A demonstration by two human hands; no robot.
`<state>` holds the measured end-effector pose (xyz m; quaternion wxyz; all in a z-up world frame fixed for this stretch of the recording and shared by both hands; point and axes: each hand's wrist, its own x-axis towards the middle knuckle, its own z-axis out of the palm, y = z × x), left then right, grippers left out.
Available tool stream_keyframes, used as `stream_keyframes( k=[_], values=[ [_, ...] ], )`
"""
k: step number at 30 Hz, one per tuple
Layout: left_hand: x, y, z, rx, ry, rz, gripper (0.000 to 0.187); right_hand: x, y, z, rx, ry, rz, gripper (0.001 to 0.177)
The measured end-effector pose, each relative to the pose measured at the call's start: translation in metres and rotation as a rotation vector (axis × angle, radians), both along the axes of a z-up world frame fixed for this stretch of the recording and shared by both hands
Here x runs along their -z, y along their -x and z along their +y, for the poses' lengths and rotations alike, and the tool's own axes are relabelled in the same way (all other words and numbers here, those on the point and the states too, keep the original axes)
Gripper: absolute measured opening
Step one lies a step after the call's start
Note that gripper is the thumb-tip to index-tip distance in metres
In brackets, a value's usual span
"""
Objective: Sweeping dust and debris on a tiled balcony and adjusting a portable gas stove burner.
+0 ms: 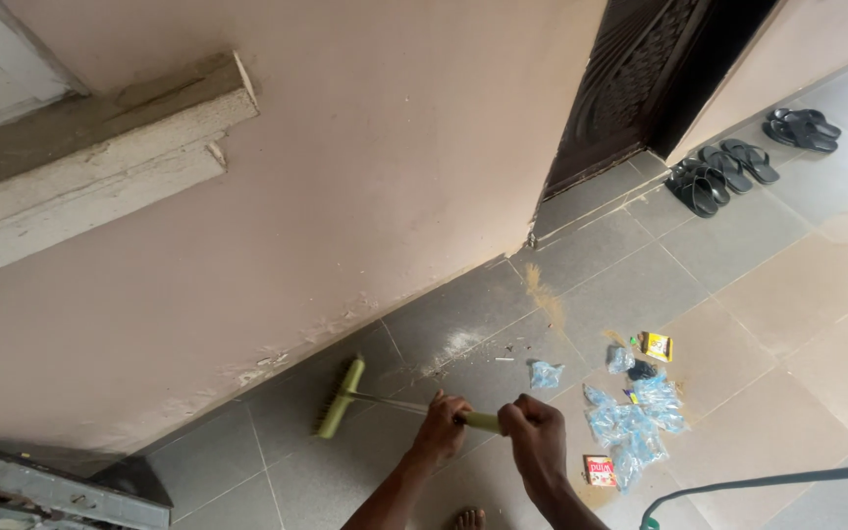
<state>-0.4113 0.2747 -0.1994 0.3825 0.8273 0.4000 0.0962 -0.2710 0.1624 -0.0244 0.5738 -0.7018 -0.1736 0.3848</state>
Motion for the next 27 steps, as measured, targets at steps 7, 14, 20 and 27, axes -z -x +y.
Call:
stream_keyframes(
  k=[7,14,20,27],
  values=[
    [-0.02,-0.058,-0.009,0.165,0.002,-0.2,0.008,-0.041,-0.03,-0.001,-0.018,0.038,-0.397,0.039],
    [0.011,-0.139,-0.034,0.291,-0.311,-0.542,0.029,-0.096,-0.054,-0.009,0.149,0.152,-0.586,0.043],
    [-0.041,-0.169,-0.048,0.255,0.116,-0.488,0.028,-0.118,-0.067,-0.019,0.207,0.182,-0.634,0.04],
    [-0.16,-0.171,-0.052,0.296,0.416,-0.417,0.022,-0.159,-0.081,-0.031,0.318,0.018,-0.361,0.027]
  ],
)
